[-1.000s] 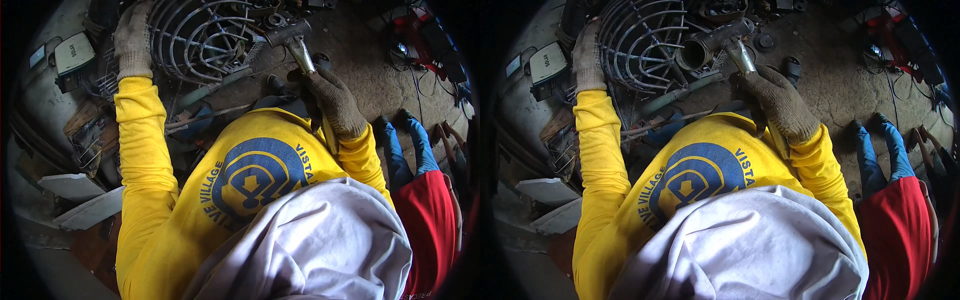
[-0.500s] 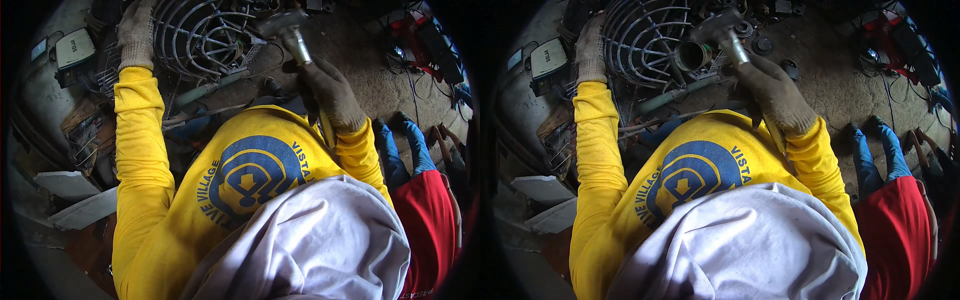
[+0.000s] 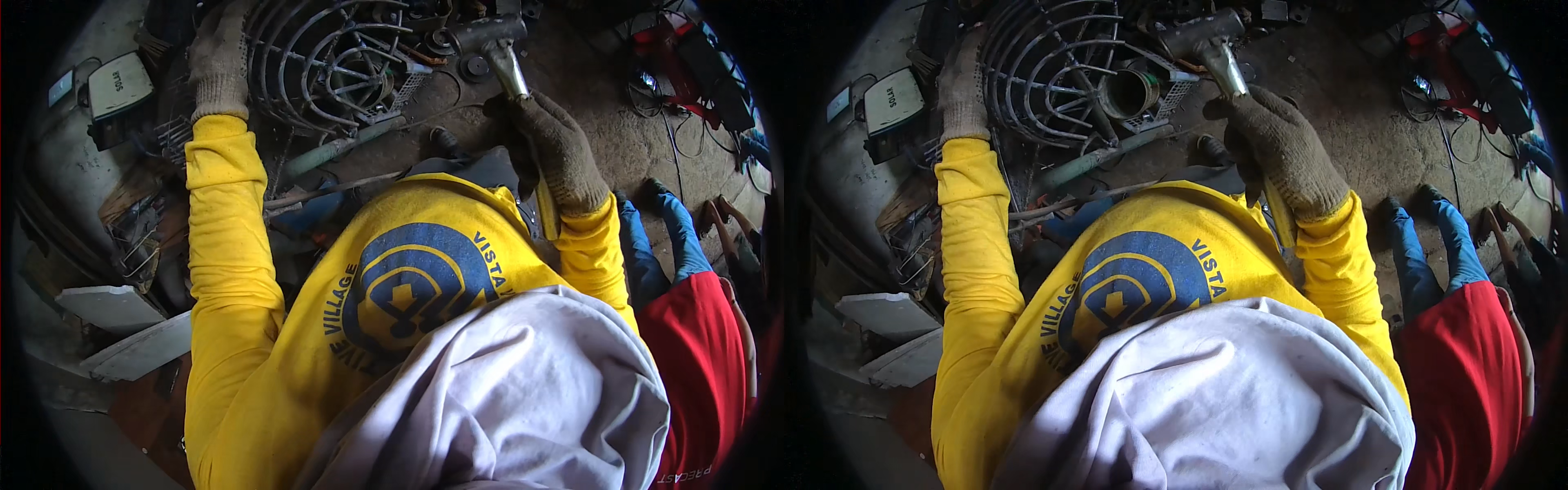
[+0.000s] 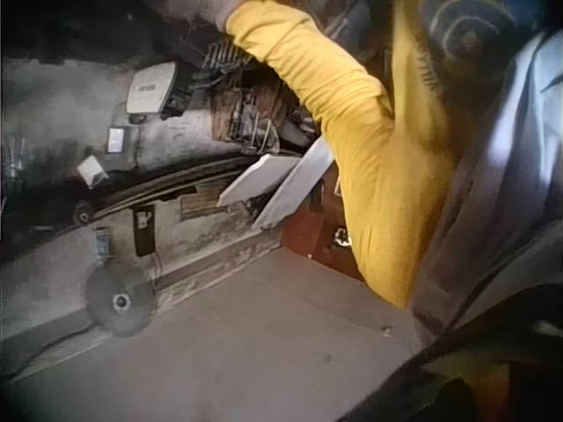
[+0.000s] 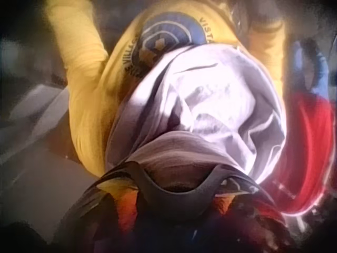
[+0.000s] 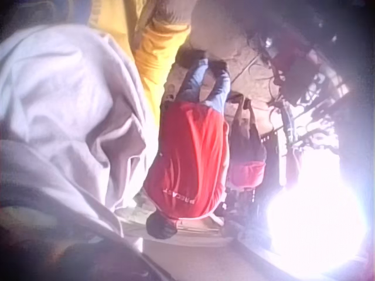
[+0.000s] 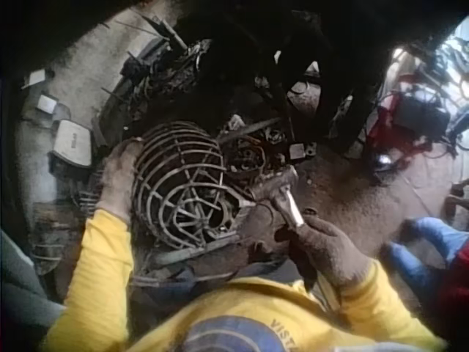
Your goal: The person uses a hammer to strike a metal component against a circular metal cage on a workbench, then picks up an angle grinder.
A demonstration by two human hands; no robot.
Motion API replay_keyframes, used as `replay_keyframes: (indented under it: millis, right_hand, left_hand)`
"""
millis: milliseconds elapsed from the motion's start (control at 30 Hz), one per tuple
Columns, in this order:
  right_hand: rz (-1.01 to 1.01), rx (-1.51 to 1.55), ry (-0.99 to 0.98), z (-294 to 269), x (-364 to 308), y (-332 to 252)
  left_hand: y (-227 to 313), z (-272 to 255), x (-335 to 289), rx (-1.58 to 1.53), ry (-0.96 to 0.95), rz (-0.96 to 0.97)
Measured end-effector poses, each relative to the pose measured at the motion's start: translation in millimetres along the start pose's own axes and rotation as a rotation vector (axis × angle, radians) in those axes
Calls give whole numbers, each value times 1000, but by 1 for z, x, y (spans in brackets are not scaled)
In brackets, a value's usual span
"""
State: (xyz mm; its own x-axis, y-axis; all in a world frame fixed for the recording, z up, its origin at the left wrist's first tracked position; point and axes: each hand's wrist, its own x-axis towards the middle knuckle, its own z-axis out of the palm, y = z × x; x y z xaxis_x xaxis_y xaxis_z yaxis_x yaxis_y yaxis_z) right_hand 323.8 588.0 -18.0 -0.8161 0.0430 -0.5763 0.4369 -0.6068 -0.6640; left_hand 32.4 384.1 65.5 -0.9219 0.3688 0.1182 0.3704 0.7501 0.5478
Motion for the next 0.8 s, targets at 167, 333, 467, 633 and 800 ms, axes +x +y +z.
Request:
replay_keyframes:
  millis: [167,333,467,633,800]
  right_hand:
    - [23,41,78,1,1,12]
    - [42,61,120,-3,4,22]
    - [82,26,118,-10,7,35]
    - [121,-18,128,-24,8,38]
    - [40,-87,88,-25,8,28]
  left_hand:
    - [-8,4,2,71,32,-29]
    - [-29,1,13,-27,24,-50]
    - [-44,-1,22,39,17,-55]
    - [-63,-1,37,179,11,-83]
    - [-71,0,43,217,16,-115]
